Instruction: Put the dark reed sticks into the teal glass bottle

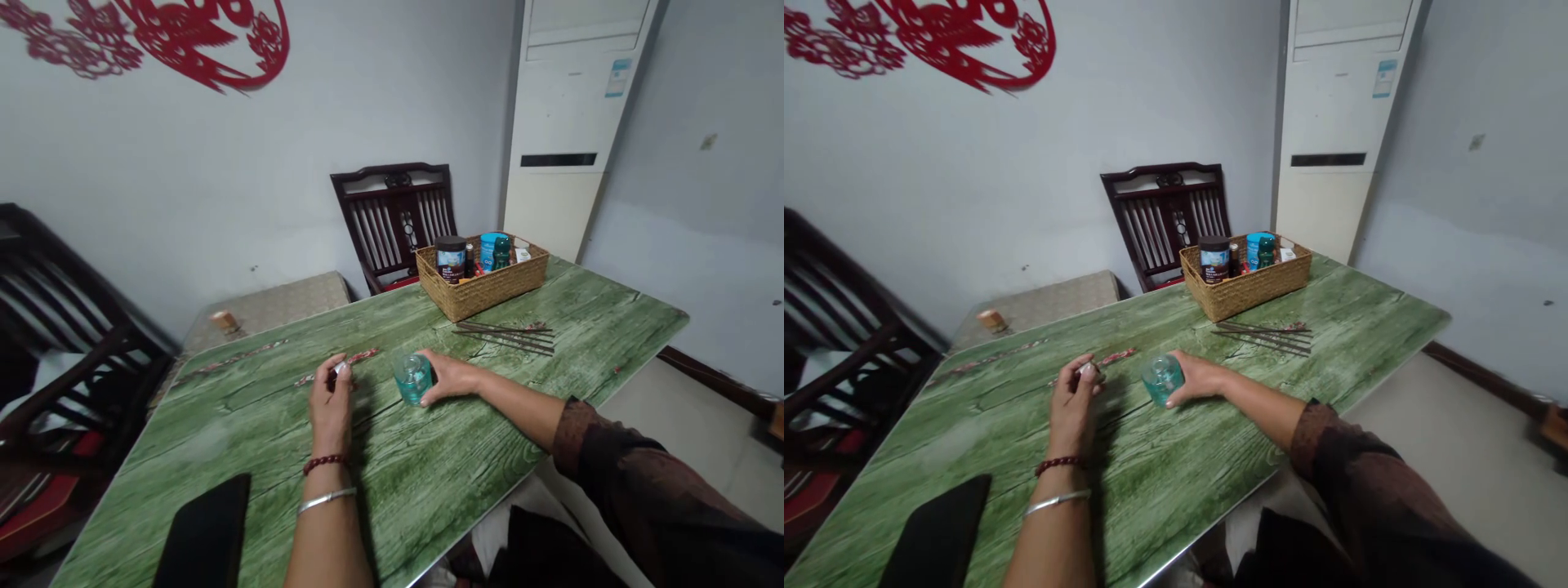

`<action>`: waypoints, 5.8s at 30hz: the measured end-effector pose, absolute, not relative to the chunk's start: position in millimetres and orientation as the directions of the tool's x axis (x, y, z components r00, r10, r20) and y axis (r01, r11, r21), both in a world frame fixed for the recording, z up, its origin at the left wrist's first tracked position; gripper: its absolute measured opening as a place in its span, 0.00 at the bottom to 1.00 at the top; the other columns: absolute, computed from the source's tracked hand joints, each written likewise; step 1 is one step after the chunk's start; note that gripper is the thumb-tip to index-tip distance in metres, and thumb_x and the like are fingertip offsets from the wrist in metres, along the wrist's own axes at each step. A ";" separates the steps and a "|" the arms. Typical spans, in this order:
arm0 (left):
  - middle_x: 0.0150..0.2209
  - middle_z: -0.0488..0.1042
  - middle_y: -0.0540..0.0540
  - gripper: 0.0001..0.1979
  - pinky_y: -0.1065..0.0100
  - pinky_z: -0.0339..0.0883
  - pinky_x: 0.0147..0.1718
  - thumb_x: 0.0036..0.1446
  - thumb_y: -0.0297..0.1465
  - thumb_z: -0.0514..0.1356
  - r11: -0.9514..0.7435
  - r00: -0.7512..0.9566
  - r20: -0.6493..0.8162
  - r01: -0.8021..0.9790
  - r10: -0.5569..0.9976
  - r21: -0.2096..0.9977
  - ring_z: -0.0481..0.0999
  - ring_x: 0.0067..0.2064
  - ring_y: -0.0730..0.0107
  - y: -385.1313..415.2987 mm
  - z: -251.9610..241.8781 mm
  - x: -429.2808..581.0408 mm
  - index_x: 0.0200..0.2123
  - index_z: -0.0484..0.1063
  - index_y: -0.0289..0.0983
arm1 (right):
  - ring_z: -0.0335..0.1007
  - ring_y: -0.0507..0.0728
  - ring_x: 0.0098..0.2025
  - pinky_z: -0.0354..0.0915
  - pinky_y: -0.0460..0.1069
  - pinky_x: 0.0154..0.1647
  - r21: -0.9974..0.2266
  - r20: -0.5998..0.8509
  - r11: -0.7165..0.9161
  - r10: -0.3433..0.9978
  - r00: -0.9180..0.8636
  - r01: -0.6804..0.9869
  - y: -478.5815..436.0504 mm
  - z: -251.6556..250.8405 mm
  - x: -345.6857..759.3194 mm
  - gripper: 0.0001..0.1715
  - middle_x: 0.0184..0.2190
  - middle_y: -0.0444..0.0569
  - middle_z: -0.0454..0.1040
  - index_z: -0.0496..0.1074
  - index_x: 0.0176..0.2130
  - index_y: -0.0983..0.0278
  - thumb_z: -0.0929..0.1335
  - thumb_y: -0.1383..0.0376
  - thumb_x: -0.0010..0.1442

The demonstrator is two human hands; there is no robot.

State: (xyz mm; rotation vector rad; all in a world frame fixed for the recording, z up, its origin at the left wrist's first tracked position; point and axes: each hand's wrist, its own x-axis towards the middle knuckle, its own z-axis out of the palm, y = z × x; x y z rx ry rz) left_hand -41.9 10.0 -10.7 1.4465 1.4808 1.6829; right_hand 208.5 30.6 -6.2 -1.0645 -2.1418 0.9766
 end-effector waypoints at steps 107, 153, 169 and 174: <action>0.49 0.73 0.44 0.30 0.57 0.66 0.53 0.47 0.34 0.72 -0.459 0.017 0.494 0.399 0.869 0.794 0.75 0.49 0.61 -10.9 7.6 5.0 0.52 0.66 0.44 | 0.74 0.60 0.40 0.62 0.48 0.35 -0.788 0.263 0.464 0.848 -0.459 0.405 26.1 -24.7 174.1 0.42 0.38 0.45 0.74 0.62 0.53 0.60 0.78 0.54 0.43; 0.42 0.76 0.48 0.27 0.68 0.69 0.45 0.45 0.50 0.71 -0.089 -0.268 0.024 -0.233 0.963 0.968 0.76 0.44 0.71 -5.3 -9.5 -12.7 0.43 0.72 0.40 | 0.64 0.49 0.27 0.60 0.44 0.30 -0.969 0.207 0.217 0.974 -0.092 0.122 45.7 -32.3 177.3 0.09 0.23 0.38 0.68 0.70 0.31 0.63 0.73 0.62 0.51; 0.18 0.52 0.62 0.32 0.79 0.51 0.15 0.32 0.47 0.77 0.087 -0.211 -0.194 -0.429 0.958 0.899 0.50 0.18 0.84 -77.6 -7.4 -18.1 0.25 0.58 0.38 | 0.39 0.43 0.13 0.47 0.43 0.13 -0.944 -0.024 -0.103 0.968 -0.249 -0.312 -0.8 -8.0 218.2 0.41 0.10 0.31 0.46 0.51 0.20 0.59 0.74 0.35 0.39; 0.21 0.53 0.61 0.32 0.78 0.51 0.14 0.32 0.47 0.76 0.076 -0.294 -0.155 -0.265 0.943 0.961 0.52 0.20 0.84 -70.9 -10.2 -9.8 0.24 0.56 0.39 | 0.40 0.44 0.14 0.46 0.43 0.13 -1.000 0.000 -0.008 0.961 -0.276 -0.029 -3.4 -37.4 201.4 0.35 0.11 0.31 0.45 0.57 0.17 0.61 0.74 0.39 0.42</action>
